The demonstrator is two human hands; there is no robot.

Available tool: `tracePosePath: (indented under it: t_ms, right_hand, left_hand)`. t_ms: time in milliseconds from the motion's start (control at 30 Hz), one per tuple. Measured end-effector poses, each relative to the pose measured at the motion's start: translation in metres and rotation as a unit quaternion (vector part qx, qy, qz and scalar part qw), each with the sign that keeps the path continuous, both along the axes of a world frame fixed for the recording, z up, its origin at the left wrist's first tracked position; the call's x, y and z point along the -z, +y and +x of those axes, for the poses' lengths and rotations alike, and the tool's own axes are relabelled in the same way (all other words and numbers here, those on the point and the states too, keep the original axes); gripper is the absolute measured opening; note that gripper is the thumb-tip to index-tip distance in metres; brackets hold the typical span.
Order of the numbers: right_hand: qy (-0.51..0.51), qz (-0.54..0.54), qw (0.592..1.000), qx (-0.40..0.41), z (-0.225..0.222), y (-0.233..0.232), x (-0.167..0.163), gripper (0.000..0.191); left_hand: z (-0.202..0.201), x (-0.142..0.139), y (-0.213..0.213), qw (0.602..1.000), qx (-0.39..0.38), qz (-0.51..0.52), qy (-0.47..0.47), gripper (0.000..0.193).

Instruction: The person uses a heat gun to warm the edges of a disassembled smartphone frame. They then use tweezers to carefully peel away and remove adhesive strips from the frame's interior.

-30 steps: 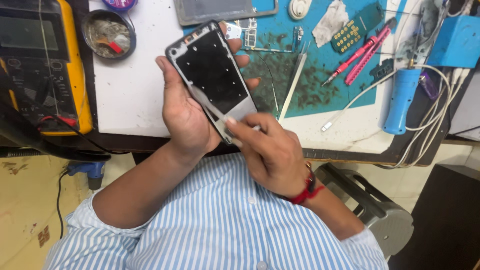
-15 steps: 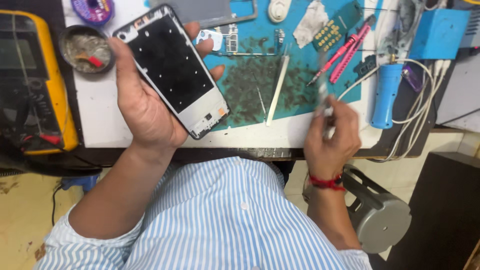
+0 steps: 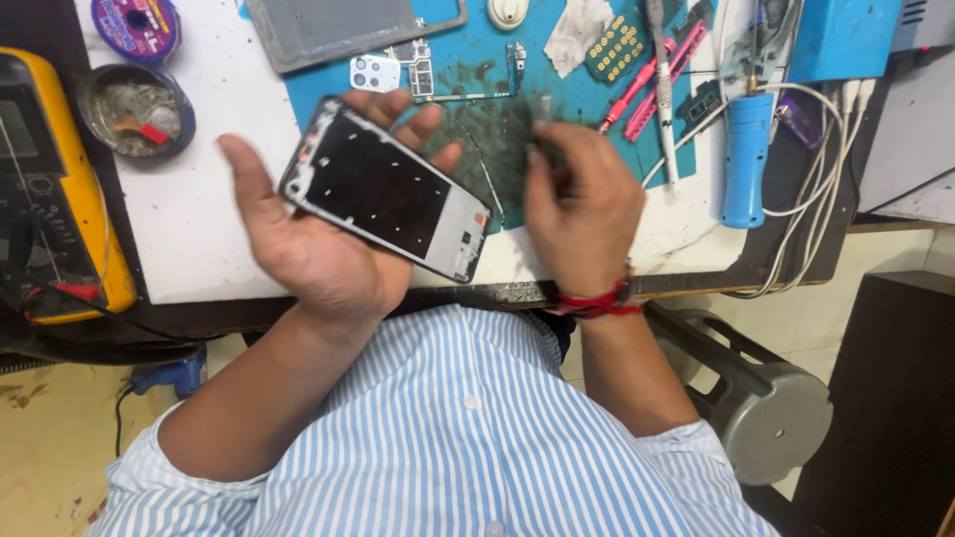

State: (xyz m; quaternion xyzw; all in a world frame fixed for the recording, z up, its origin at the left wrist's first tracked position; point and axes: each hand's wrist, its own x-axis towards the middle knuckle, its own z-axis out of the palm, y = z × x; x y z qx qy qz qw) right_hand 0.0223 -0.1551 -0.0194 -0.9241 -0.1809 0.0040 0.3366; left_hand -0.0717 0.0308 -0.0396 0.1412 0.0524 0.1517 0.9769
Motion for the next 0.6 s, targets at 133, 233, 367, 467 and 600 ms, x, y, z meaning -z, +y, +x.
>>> tracePosePath:
  t_ms: [133,233,367,467,600]
  right_hand:
    - [0.058,0.276,0.959,0.007,0.006,-0.033,0.002,0.026]
    - [0.08,0.367,0.926,0.043,0.002,-0.046,0.011,0.033]
    - [0.054,0.397,0.916,0.026,-0.01,-0.048,0.026,0.038]
    - [0.052,0.398,0.915,0.036,-0.019,-0.05,0.036,0.029]
    - [0.111,0.353,0.928,0.04,-0.029,-0.051,0.042,0.022]
  left_hand:
    - [0.004,0.006,0.004,0.999,0.002,-0.043,-0.009,0.052]
    - [0.012,0.012,-0.003,0.999,0.013,-0.03,-0.008,0.034]
    - [0.019,0.021,-0.012,0.998,0.03,0.019,-0.046,0.023]
    - [0.013,0.026,-0.004,0.995,0.023,0.082,-0.056,0.024]
    - [-0.007,0.029,0.012,0.988,-0.004,0.155,-0.002,0.037]
